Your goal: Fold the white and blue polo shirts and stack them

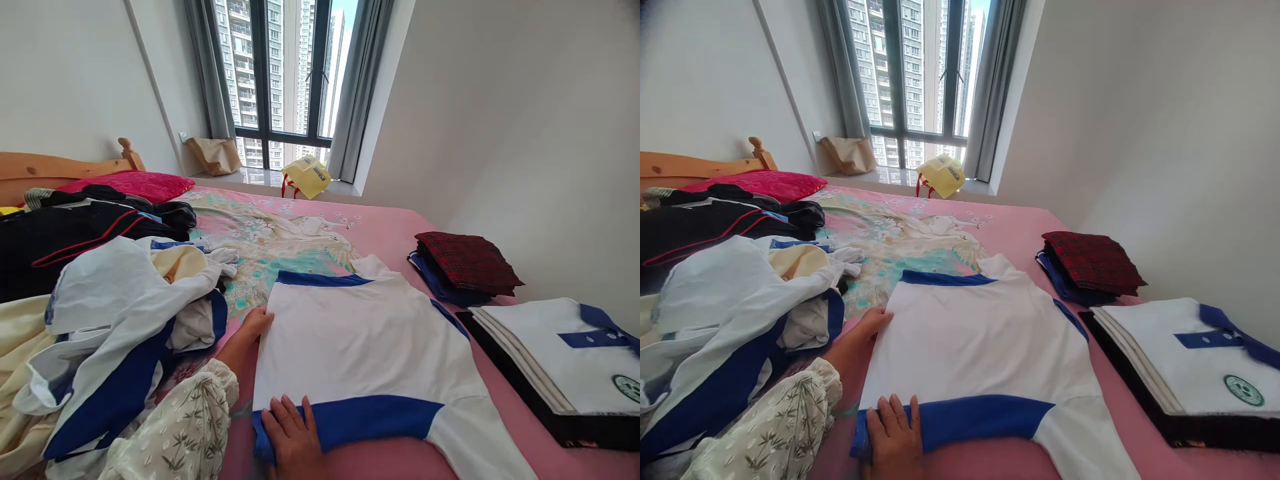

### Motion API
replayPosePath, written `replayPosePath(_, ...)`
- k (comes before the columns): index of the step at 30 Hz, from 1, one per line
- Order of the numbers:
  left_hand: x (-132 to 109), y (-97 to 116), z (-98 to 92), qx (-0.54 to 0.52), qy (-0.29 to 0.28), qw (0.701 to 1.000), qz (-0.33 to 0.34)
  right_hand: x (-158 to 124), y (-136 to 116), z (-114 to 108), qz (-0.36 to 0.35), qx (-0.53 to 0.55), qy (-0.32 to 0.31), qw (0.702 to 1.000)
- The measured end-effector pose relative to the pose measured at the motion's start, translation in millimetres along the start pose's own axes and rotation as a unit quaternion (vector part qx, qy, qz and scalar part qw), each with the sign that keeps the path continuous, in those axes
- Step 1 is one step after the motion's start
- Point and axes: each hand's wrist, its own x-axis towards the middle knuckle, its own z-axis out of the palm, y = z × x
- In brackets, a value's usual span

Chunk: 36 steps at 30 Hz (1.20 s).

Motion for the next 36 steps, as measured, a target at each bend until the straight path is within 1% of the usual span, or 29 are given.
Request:
replayPosePath(2, 0.6, 2.0, -5.6, 0.066, 0.011, 0.998, 0.006, 2.7, -9.8, -0.6, -0.005, 0.01, 0.012, 1.0)
replayPosePath(5, -3.6, 3.4, -13.1, 0.151, 0.039, 0.988, 0.017, 3.2, -20.0, 9.4, -0.014, 0.007, 0.016, 1.0)
replayPosePath(7, -12.3, 3.9, -15.1, 0.195, 0.062, 0.979, 0.025, 0.6, -23.7, 18.4, -0.034, -0.008, 0.004, 0.999)
replayPosePath(9, -25.5, 5.1, -13.5, 0.232, 0.086, 0.968, 0.045, -1.9, -26.0, 20.6, -0.068, -0.007, -0.012, 0.998)
replayPosePath(11, -42.7, 7.0, -7.6, 0.262, 0.097, 0.956, 0.085, -0.3, -27.3, 9.5, -0.072, 0.027, 0.003, 0.997)
replayPosePath(14, -74.1, 6.2, 9.3, 0.299, 0.077, 0.937, 0.164, 14.1, -21.4, -27.9, -0.004, 0.085, 0.074, 0.994)
replayPosePath(15, -85.5, 3.6, 16.2, 0.319, 0.063, 0.926, 0.192, 21.0, -15.2, -42.0, 0.017, 0.084, 0.083, 0.993)
replayPosePath(17, -107.3, -6.2, 29.5, 0.37, 0.032, 0.898, 0.234, 33.5, 6.8, -67.1, 0.035, 0.051, 0.056, 0.997)
replayPosePath(19, -125.0, -19.9, 38.7, 0.415, 0.002, 0.875, 0.248, 38.3, 42.8, -88.0, 0.041, -0.005, -0.002, 0.999)
replayPosePath(20, -131.4, -26.8, 40.9, 0.427, -0.009, 0.87, 0.245, 36.6, 65.4, -98.2, 0.05, -0.04, -0.036, 0.997)
replayPosePath(21, -135.9, -33.0, 41.6, 0.436, -0.018, 0.867, 0.239, 31.9, 90.1, -109.3, 0.073, -0.079, -0.064, 0.992)
replayPosePath(22, -138.5, -37.7, 41.1, 0.443, -0.024, 0.866, 0.232, 24.6, 115.5, -121.7, 0.115, -0.123, -0.084, 0.982)
replayPosePath(23, -139.6, -40.7, 39.8, 0.449, -0.029, 0.864, 0.226, 15.4, 140.2, -135.5, 0.177, -0.168, -0.079, 0.967)
replayPosePath(25, -138.8, -40.6, 36.9, 0.458, -0.036, 0.861, 0.218, -6.4, 181.2, -165.2, 0.306, -0.231, -0.071, 0.921)
replayPosePath(26, -137.8, -37.5, 36.3, 0.46, -0.04, 0.861, 0.212, -17.5, 194.7, -179.3, 0.357, -0.249, -0.068, 0.898)
replayPosePath(27, -137.1, -32.5, 37.0, 0.462, -0.046, 0.862, 0.203, -28.1, 202.8, -191.4, 0.392, -0.26, -0.063, 0.88)
replayPosePath(28, -137.1, -26.0, 39.1, 0.465, -0.049, 0.864, 0.186, -37.7, 205.2, -200.7, 0.406, -0.266, -0.052, 0.873)
replayPosePath(29, -138.3, -18.4, 42.8, 0.469, -0.048, 0.866, 0.166, -46.4, 202.9, -206.5, 0.399, -0.267, -0.038, 0.876)
replayPosePath(30, -141.0, -10.4, 48.1, 0.472, -0.043, 0.867, 0.155, -54.1, 197.1, -209.0, 0.374, -0.265, -0.025, 0.889)
replayPosePath(31, -145.1, -2.7, 54.6, 0.472, -0.036, 0.866, 0.159, -61.2, 189.6, -208.5, 0.335, -0.258, -0.014, 0.906)
replayPosePath(33, -157.4, 8.0, 69.1, 0.461, -0.026, 0.861, 0.211, -75.0, 176.4, -202.8, 0.253, -0.233, -0.018, 0.939)
replayPosePath(34, -164.7, 9.7, 75.7, 0.453, -0.032, 0.857, 0.243, -83.1, 173.7, -199.8, 0.235, -0.219, -0.029, 0.947)
replayPosePath(35, -171.9, 8.7, 81.1, 0.447, -0.044, 0.853, 0.267, -92.8, 174.8, -198.0, 0.237, -0.209, -0.037, 0.948)
replayPosePath(36, -178.3, 5.1, 85.0, 0.446, -0.056, 0.849, 0.277, -104.2, 179.6, -198.0, 0.259, -0.205, -0.036, 0.943)
